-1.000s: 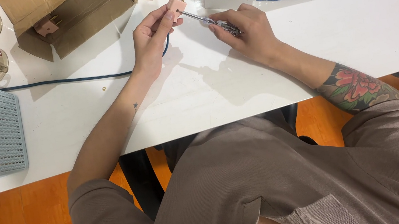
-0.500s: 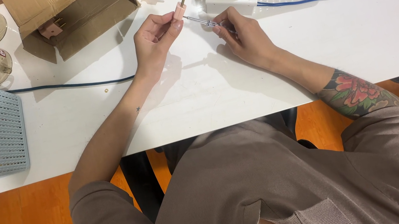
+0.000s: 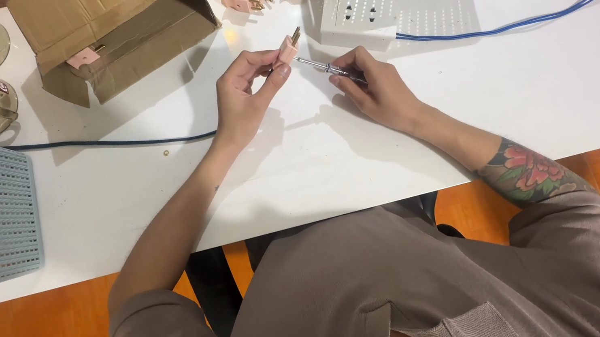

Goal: The person assembles a pink electrical plug by inserting wires into terminals and tightening screws with a screwdriver. They then close the plug housing and secure it with additional screws.

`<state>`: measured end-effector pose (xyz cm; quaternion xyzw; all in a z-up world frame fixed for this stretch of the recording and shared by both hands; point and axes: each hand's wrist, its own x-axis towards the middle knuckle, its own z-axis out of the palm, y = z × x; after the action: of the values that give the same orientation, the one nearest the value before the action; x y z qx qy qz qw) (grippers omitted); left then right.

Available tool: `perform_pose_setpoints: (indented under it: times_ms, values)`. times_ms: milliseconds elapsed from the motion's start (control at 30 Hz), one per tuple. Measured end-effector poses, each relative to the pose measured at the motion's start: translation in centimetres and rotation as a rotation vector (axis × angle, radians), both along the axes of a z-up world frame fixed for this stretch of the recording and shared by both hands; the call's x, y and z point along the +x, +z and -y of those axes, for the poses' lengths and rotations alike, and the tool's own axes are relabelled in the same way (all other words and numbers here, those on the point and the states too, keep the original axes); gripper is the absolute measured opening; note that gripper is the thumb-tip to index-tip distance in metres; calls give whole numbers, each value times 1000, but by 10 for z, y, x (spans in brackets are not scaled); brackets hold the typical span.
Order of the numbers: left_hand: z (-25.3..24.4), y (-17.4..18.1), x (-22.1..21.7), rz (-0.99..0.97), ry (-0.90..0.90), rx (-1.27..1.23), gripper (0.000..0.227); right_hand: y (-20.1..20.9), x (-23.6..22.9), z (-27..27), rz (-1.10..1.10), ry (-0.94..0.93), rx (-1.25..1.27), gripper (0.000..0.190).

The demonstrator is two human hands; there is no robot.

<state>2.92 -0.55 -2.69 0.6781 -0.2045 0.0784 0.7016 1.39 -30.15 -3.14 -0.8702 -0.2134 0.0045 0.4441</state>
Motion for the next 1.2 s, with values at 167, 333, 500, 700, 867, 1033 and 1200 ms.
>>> perform_pose_setpoints:
  times_ms: [167,333,500,700,867,1033,1200]
  values:
    - [0,-6,-2,4,22,6,32,13,-3,-5,49,-9,5,27]
    - [0,-4,-8,56,75,13,31,19,-2,-12,141,-7,38,26]
    - [3,2,-13,127,143,70,29,26,-11,-16,19,0,117,35]
    - [0,17,-19,196,150,94,23,23,-1,-10,-21,-32,131,23]
    - [-4,5,-12,214,158,95,21,34,2,-18,59,2,77,22]
    - [-3,3,-9,294,124,127,19,22,8,-15,110,19,17,26]
    - [-5,5,-8,377,117,139,18,4,2,-14,-10,44,140,28]
